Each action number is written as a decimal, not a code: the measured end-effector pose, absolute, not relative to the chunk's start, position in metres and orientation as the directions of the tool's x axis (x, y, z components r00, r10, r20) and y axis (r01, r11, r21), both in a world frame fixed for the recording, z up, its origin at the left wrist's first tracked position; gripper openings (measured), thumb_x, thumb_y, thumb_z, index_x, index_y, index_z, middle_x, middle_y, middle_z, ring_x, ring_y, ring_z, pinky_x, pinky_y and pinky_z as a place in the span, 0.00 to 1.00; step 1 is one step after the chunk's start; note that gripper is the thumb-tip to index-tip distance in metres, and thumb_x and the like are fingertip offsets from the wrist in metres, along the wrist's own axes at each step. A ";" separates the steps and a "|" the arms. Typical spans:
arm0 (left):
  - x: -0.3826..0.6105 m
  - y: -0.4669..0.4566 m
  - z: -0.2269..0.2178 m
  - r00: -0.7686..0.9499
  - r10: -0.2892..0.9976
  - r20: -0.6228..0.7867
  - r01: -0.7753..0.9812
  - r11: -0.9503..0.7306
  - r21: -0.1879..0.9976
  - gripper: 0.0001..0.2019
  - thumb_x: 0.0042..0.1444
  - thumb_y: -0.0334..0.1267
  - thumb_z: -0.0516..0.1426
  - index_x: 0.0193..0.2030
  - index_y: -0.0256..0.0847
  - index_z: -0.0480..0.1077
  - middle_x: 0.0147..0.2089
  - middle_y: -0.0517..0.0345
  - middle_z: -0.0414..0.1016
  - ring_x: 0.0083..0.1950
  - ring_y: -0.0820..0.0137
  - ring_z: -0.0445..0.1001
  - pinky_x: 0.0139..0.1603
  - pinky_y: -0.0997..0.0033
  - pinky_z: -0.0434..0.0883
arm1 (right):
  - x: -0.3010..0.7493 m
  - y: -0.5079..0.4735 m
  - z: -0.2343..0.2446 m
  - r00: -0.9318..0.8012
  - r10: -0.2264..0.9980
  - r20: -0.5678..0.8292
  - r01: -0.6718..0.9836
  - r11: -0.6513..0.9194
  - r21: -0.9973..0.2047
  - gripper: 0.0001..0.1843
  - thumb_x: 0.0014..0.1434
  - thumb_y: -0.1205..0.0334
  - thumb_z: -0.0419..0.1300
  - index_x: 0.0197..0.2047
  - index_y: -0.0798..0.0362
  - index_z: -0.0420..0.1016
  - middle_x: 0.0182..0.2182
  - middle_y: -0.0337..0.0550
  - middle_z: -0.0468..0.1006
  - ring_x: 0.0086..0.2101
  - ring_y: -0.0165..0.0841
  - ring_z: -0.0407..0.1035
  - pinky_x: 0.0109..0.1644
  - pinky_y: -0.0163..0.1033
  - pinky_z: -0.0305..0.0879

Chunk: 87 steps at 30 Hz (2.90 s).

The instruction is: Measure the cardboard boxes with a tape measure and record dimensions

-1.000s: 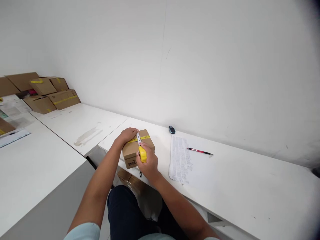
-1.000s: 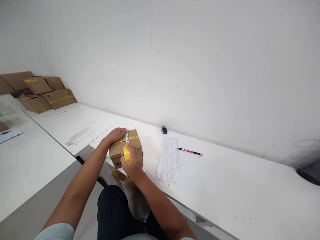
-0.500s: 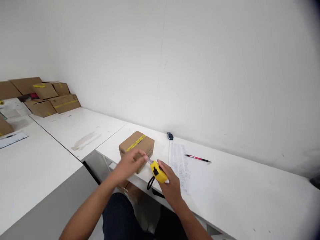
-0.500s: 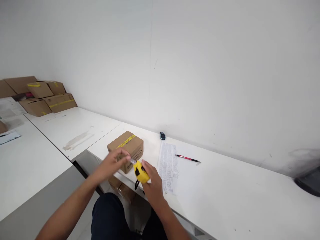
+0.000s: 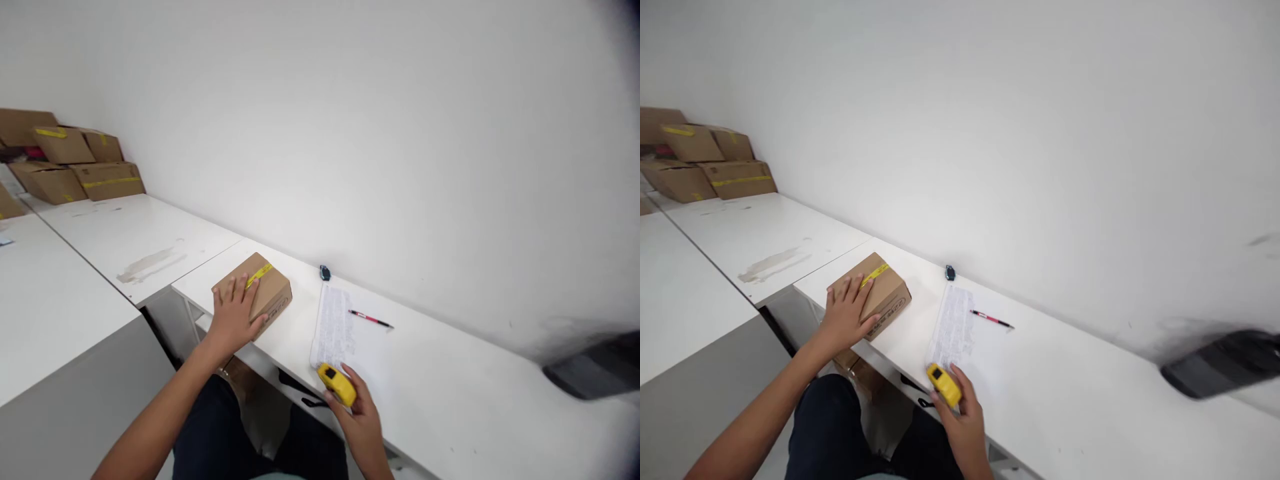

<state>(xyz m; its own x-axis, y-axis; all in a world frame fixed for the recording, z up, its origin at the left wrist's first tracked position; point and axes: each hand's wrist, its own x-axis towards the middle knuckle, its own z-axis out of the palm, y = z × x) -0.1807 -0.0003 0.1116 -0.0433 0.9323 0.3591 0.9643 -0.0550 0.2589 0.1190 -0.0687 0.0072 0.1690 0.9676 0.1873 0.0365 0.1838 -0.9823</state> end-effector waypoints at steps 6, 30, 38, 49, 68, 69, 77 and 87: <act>-0.217 -0.063 0.028 -0.071 0.875 0.479 0.844 -0.203 0.496 0.47 0.63 0.47 0.53 0.72 0.47 0.18 0.76 0.40 0.29 0.75 0.51 0.39 0.70 0.44 0.52 | 0.195 -0.051 0.012 0.106 0.994 -0.020 -0.224 0.004 -0.975 0.22 0.46 0.49 0.72 0.43 0.47 0.74 0.33 0.44 0.80 0.19 0.30 0.63 0.21 0.38 0.66; -0.118 -0.087 0.113 0.325 0.937 -0.126 -0.183 0.193 0.964 0.31 0.47 0.71 0.55 0.35 0.41 0.68 0.31 0.57 0.70 0.28 0.72 0.67 0.32 0.70 0.65 | 0.072 -0.036 0.103 -0.441 0.770 0.460 -0.058 0.487 -0.871 0.25 0.54 0.51 0.68 0.56 0.44 0.73 0.43 0.45 0.80 0.39 0.38 0.76 0.42 0.42 0.76; -0.159 -0.063 0.132 0.166 0.982 -0.092 -0.203 0.125 0.971 0.19 0.53 0.54 0.62 0.28 0.40 0.67 0.22 0.66 0.60 0.23 0.77 0.59 0.29 0.74 0.63 | 0.150 -0.010 0.093 -0.006 0.916 0.401 -0.097 0.399 -0.912 0.25 0.48 0.55 0.72 0.51 0.45 0.77 0.41 0.46 0.79 0.29 0.34 0.72 0.28 0.39 0.73; -0.282 0.030 0.155 -0.473 0.881 0.000 0.112 0.060 0.992 0.23 0.38 0.58 0.65 0.26 0.40 0.64 0.22 0.65 0.63 0.24 0.74 0.63 0.27 0.73 0.65 | 0.236 0.059 0.083 0.211 0.933 0.290 -0.097 0.315 -0.944 0.31 0.47 0.49 0.72 0.54 0.45 0.74 0.37 0.41 0.77 0.27 0.29 0.67 0.29 0.37 0.68; -0.207 0.033 0.135 -0.045 0.989 -0.138 0.335 0.145 0.931 0.22 0.52 0.59 0.56 0.26 0.43 0.57 0.21 0.67 0.55 0.21 0.75 0.52 0.22 0.74 0.50 | 0.102 0.075 0.097 -0.299 0.880 0.370 0.104 0.415 -0.904 0.31 0.57 0.48 0.62 0.61 0.47 0.64 0.48 0.45 0.76 0.37 0.35 0.71 0.39 0.41 0.71; -0.209 0.031 0.138 -0.041 0.993 -0.111 0.331 0.118 0.936 0.21 0.53 0.58 0.55 0.25 0.43 0.57 0.21 0.67 0.55 0.22 0.75 0.52 0.23 0.74 0.50 | 0.104 0.071 0.097 -0.297 0.879 0.374 0.106 0.420 -0.901 0.30 0.57 0.48 0.62 0.61 0.47 0.64 0.48 0.45 0.76 0.38 0.35 0.72 0.41 0.41 0.71; -0.201 -0.056 0.111 0.043 0.996 -0.078 0.217 0.067 0.974 0.22 0.56 0.57 0.55 0.25 0.41 0.59 0.20 0.68 0.52 0.23 0.76 0.48 0.24 0.75 0.48 | 0.143 -0.022 0.084 -0.407 0.905 0.122 0.057 0.158 -0.986 0.30 0.57 0.52 0.66 0.61 0.44 0.65 0.48 0.44 0.77 0.45 0.38 0.73 0.49 0.43 0.70; -0.073 -0.099 0.011 0.397 0.790 -0.467 -0.219 0.575 0.788 0.28 0.58 0.66 0.47 0.43 0.45 0.73 0.35 0.54 0.75 0.41 0.58 0.75 0.45 0.57 0.69 | 0.101 -0.105 -0.013 -0.309 0.949 0.065 0.134 0.111 -0.985 0.21 0.55 0.59 0.64 0.53 0.49 0.71 0.46 0.46 0.78 0.43 0.39 0.74 0.48 0.44 0.71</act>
